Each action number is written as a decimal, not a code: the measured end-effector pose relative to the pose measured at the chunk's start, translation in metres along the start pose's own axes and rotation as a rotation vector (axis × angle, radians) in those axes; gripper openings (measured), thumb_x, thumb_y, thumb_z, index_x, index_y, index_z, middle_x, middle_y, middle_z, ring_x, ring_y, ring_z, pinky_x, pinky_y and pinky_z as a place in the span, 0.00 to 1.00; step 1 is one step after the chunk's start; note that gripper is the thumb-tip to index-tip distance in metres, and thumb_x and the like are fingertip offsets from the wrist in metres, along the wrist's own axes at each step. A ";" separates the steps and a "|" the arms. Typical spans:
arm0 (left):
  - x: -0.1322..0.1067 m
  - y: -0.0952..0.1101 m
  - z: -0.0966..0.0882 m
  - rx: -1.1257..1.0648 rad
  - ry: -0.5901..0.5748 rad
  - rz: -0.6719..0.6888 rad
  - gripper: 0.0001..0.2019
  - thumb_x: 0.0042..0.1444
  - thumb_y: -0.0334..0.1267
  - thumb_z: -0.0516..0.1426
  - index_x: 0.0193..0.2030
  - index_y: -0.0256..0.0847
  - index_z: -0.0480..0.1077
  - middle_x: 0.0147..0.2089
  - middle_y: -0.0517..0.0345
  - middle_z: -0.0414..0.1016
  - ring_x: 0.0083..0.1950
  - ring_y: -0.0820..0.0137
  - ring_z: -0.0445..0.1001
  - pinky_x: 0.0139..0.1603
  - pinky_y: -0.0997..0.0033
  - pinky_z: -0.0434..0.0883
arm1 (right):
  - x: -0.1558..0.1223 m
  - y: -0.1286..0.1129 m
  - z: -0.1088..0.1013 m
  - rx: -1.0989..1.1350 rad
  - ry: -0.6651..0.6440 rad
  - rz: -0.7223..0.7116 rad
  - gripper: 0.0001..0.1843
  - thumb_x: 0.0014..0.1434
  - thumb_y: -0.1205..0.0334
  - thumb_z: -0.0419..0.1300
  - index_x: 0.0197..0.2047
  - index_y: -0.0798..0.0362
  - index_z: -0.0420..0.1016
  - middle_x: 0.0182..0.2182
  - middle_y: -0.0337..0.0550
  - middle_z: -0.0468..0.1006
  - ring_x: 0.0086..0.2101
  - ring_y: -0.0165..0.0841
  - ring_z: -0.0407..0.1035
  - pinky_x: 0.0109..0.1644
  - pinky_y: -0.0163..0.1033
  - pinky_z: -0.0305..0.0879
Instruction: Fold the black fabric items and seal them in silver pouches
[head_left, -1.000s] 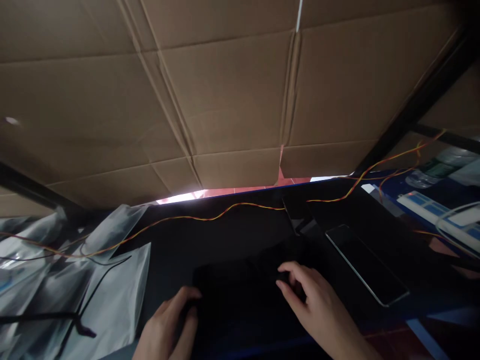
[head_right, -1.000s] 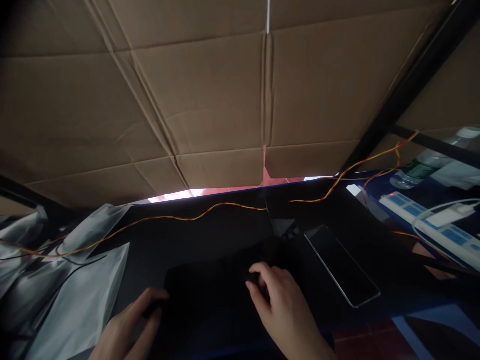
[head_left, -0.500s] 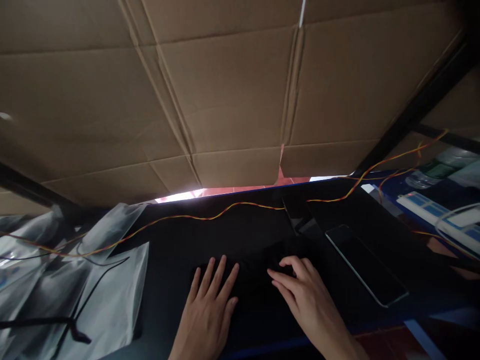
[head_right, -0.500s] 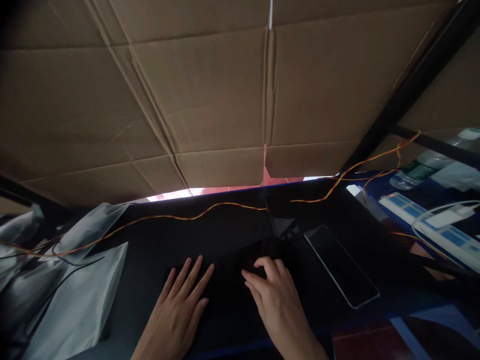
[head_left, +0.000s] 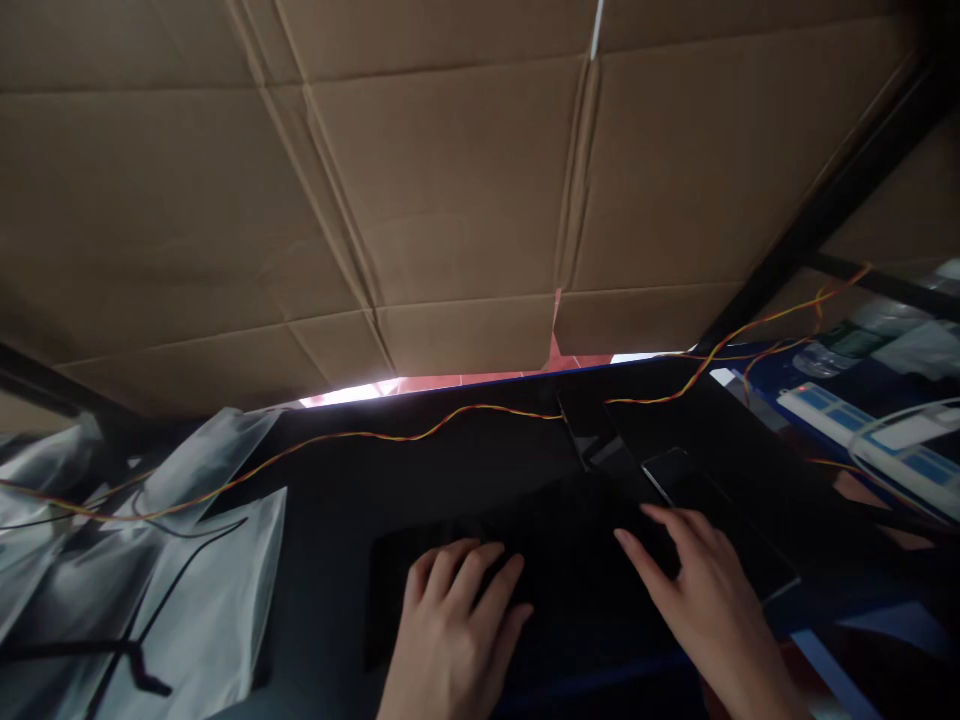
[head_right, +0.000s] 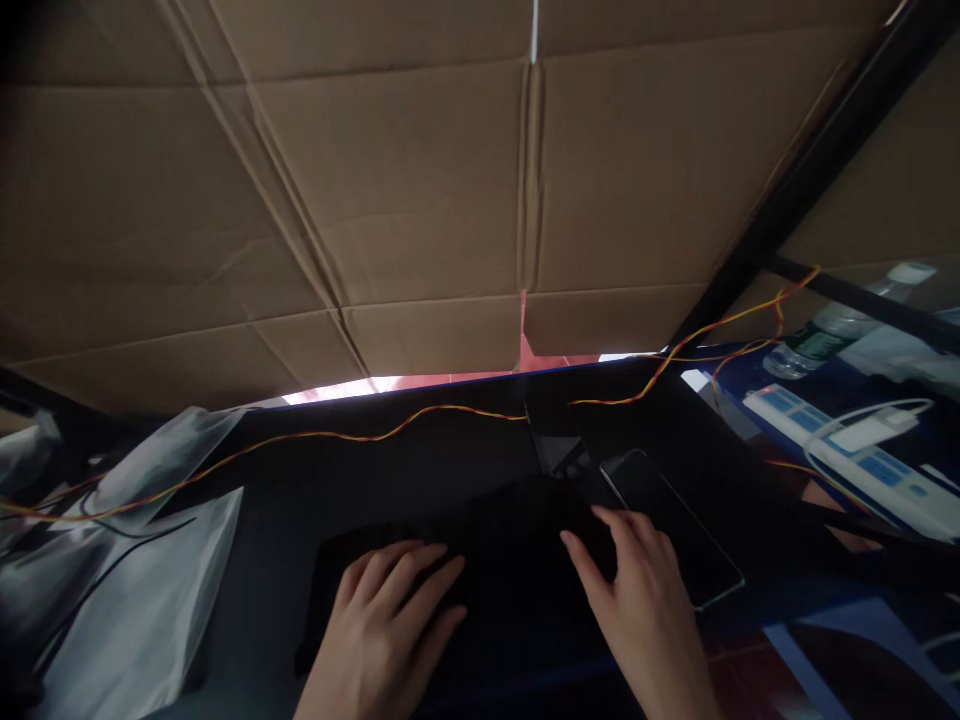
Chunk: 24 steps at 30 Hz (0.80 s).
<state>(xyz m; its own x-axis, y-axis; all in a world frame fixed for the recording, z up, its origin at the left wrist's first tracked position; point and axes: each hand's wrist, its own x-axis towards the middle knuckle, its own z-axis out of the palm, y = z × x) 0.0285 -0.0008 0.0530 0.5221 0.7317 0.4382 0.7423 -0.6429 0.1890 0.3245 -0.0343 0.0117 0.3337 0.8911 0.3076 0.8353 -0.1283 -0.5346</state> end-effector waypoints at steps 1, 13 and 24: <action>0.004 0.006 0.003 -0.007 -0.010 -0.018 0.12 0.74 0.40 0.59 0.60 0.51 0.78 0.56 0.58 0.85 0.55 0.57 0.81 0.53 0.53 0.76 | 0.001 0.000 0.003 0.009 -0.004 -0.006 0.28 0.70 0.32 0.61 0.55 0.47 0.79 0.49 0.53 0.82 0.47 0.53 0.79 0.46 0.57 0.78; 0.027 0.033 0.042 0.042 -0.062 -0.194 0.05 0.68 0.32 0.61 0.41 0.46 0.75 0.40 0.57 0.79 0.40 0.59 0.76 0.38 0.58 0.71 | 0.016 -0.080 -0.005 0.265 0.003 -0.169 0.03 0.73 0.59 0.57 0.44 0.44 0.71 0.41 0.45 0.81 0.43 0.41 0.81 0.47 0.44 0.79; -0.051 -0.067 -0.016 0.201 -0.057 0.125 0.24 0.73 0.40 0.57 0.74 0.47 0.70 0.70 0.54 0.80 0.70 0.55 0.79 0.64 0.49 0.79 | 0.003 -0.101 0.007 0.446 -0.241 -0.364 0.20 0.79 0.68 0.51 0.63 0.41 0.77 0.59 0.43 0.83 0.58 0.37 0.80 0.63 0.45 0.80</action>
<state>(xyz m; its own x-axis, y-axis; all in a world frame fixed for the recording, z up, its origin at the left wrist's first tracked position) -0.0552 0.0011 0.0322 0.6341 0.6642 0.3960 0.7358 -0.6757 -0.0448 0.2379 -0.0155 0.0610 -0.0901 0.9233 0.3733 0.5967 0.3502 -0.7220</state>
